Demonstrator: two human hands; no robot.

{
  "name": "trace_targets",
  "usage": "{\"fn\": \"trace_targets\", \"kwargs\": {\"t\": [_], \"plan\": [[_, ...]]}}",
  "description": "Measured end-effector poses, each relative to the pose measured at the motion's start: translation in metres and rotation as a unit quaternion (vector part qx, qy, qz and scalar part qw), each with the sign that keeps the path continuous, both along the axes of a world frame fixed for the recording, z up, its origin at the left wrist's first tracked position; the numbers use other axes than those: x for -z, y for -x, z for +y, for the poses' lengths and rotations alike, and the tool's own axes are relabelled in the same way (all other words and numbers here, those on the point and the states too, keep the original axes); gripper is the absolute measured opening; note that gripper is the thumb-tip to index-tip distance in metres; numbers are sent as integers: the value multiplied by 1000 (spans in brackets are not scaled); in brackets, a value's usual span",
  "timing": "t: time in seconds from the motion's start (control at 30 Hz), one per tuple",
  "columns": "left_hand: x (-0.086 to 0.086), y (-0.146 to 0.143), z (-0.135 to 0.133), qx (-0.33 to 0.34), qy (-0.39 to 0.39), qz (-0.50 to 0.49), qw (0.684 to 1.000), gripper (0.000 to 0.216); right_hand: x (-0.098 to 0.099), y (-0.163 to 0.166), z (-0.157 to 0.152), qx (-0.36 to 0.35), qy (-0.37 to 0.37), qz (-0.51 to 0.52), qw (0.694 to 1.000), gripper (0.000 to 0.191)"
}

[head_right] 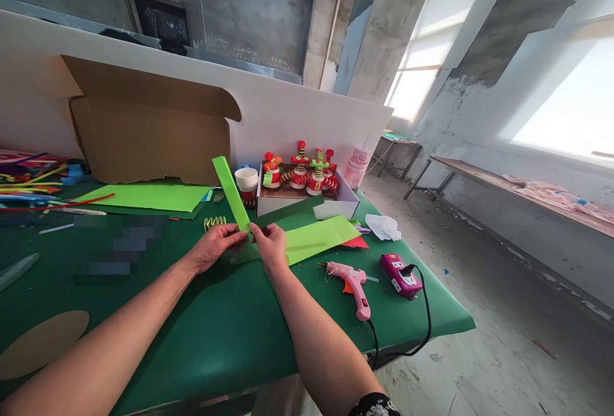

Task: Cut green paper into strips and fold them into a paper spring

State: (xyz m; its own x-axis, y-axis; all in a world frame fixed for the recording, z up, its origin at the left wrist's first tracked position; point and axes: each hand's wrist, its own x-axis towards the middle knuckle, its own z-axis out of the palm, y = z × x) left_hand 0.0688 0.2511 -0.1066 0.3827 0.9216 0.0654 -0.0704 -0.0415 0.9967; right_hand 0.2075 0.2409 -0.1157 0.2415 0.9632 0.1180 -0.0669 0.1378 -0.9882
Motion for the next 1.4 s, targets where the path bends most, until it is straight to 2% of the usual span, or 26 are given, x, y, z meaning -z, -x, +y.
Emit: {"fn": "trace_targets", "kwargs": {"t": [0.27,0.57,0.73,0.9,1.0,1.07,1.13,1.4], "plan": [[3,-5,1,-33,3,-14,999,41,4,0,3,6,-15,-6,1000,42],[1,-1,4,-93,18,-66,993,43,4,-4,3,6,-12,-85,996,43],[2,-4,3,-115,21,-92,989,42,3,-1,0,-25,-16,-51,998,39],[2,-9,0,-114,47,-107,987,47,3,-1,0,-24,-18,-15,999,37],[0,-7,0,-116,55,-113,985,47,2,-2,-1,-84,-17,38,996,33],[-2,-4,0,-112,59,-117,985,46,3,-3,0,-140,5,103,985,31],[-3,-2,0,-103,62,-119,986,45,4,-3,1,-166,32,161,972,33],[-8,-3,-4,-79,56,-104,990,39,15,-2,7,-144,57,182,971,37]]}}
